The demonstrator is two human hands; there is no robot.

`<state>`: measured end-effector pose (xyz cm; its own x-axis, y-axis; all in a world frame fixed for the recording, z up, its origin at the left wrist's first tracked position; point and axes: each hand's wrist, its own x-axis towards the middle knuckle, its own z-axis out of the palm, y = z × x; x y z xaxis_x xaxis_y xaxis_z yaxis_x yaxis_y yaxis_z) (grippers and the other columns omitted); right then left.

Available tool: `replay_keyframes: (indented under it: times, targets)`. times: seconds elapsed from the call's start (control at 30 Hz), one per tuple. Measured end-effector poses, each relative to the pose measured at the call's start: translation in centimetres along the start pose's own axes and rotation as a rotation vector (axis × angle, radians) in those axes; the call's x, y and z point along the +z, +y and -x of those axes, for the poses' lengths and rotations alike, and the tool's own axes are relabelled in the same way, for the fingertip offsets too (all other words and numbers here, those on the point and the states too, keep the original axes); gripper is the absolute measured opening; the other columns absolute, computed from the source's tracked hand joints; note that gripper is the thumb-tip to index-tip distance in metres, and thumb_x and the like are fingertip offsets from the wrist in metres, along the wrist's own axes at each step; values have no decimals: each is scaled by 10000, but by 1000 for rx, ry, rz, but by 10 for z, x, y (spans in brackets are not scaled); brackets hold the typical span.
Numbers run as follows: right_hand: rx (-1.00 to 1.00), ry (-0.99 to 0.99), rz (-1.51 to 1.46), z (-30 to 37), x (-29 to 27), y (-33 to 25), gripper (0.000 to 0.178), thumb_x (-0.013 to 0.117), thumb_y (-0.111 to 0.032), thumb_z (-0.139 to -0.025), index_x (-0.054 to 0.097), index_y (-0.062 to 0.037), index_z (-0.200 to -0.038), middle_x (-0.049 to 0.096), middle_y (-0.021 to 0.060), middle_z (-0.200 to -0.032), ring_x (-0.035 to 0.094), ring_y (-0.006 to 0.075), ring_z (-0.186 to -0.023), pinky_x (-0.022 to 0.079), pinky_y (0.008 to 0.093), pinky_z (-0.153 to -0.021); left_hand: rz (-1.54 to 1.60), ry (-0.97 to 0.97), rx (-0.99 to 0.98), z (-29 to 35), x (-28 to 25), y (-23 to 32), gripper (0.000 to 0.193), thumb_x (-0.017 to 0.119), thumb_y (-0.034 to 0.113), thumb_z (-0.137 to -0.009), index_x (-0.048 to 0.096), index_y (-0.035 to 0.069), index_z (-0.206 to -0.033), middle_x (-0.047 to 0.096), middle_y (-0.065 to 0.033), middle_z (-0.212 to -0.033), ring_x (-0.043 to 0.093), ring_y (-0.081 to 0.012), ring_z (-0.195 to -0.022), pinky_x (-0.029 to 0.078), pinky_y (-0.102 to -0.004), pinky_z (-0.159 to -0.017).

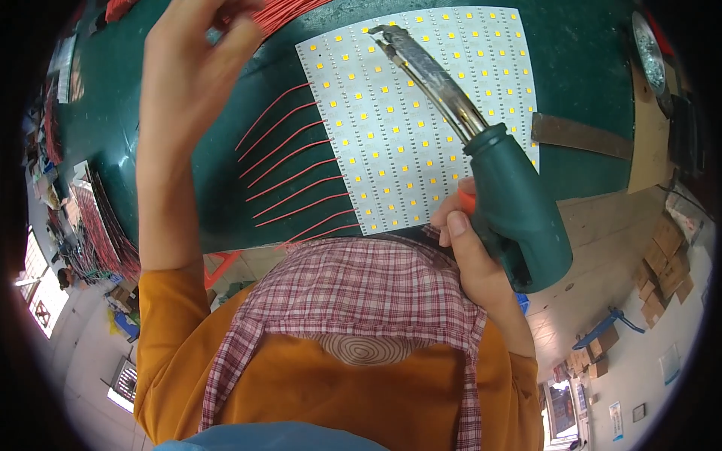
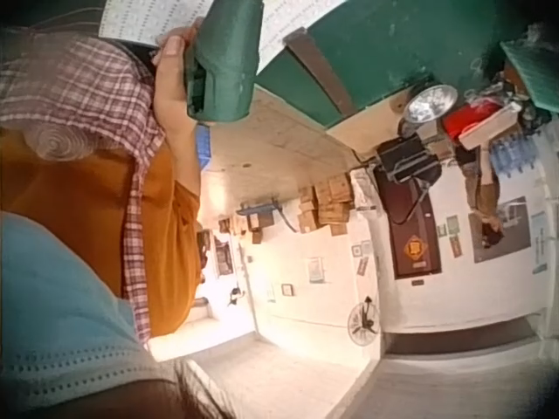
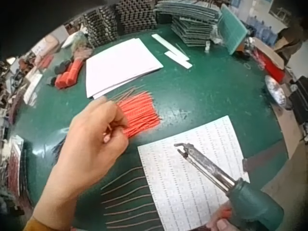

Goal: Soldering electrical wires onto an LED circuit board panel at a manufacturing workstation.

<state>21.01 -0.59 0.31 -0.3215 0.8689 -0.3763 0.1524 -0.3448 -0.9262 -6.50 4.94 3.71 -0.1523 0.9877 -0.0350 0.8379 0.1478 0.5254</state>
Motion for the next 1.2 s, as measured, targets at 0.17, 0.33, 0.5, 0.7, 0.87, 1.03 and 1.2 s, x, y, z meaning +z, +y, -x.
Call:
replay_keyframes:
  times: [0.17, 0.33, 0.5, 0.7, 0.87, 1.03, 1.2]
  targets:
    - [73, -230, 176, -9, 10, -11, 313, 519, -70, -909, 450, -9, -1208, 611, 122, -839, 495, 100, -631, 447, 250, -602, 110, 91, 165, 48, 26, -45, 102, 613, -54, -782, 633, -14, -874, 603, -72, -763, 574, -147, -680, 446, -243, -625]
    - [75, -238, 234, -11, 13, -1, 82, 585, -66, -884, 610, -26, -950, 638, 60, -844, 611, 152, -776, 494, 289, -714, 264, 217, 57, 57, 51, -45, 46, 651, 4, -751, 644, 20, -795, 595, -103, -710, 599, -266, -656, 473, -316, -588]
    - [66, -256, 288, -12, 18, -3, 60, 597, -54, -870, 616, -27, -921, 645, 74, -836, 625, 175, -782, 502, 303, -721, 96, 249, 88, 63, 55, -49, 97, 655, -51, -747, 653, -11, -835, 621, -80, -730, 598, -154, -639, 467, -242, -593]
    - [98, -278, 357, -12, 22, -1, 71, 607, -39, -854, 623, -36, -923, 648, 80, -840, 632, 193, -787, 510, 315, -722, 88, 344, 134, 64, 61, -55, 66, 671, 15, -700, 633, 51, -741, 570, -63, -682, 587, -239, -624, 474, -322, -543]
    - [-4, -344, 513, -12, 14, 3, 92, 598, -35, -843, 630, -47, -928, 650, 90, -847, 628, 215, -770, 508, 326, -701, 78, 373, 159, 63, 65, -55, 67, 668, 16, -692, 630, 49, -735, 572, -62, -685, 588, -237, -625, 475, -321, -542]
    - [26, -305, 498, -13, 22, -2, 79, 597, -61, -846, 617, -34, -918, 634, 71, -822, 609, 188, -743, 492, 298, -680, 76, 378, 162, 64, 64, -56, 67, 666, 17, -686, 625, 51, -727, 572, -60, -684, 586, -236, -622, 473, -324, -539]
    - [189, -227, 232, -11, 22, -10, 84, 584, -77, -866, 604, -21, -925, 612, 37, -809, 577, 130, -731, 475, 271, -674, 62, 314, 169, 68, 58, -59, 101, 647, -71, -717, 640, -13, -800, 613, -86, -718, 610, -179, -617, 481, -249, -557]
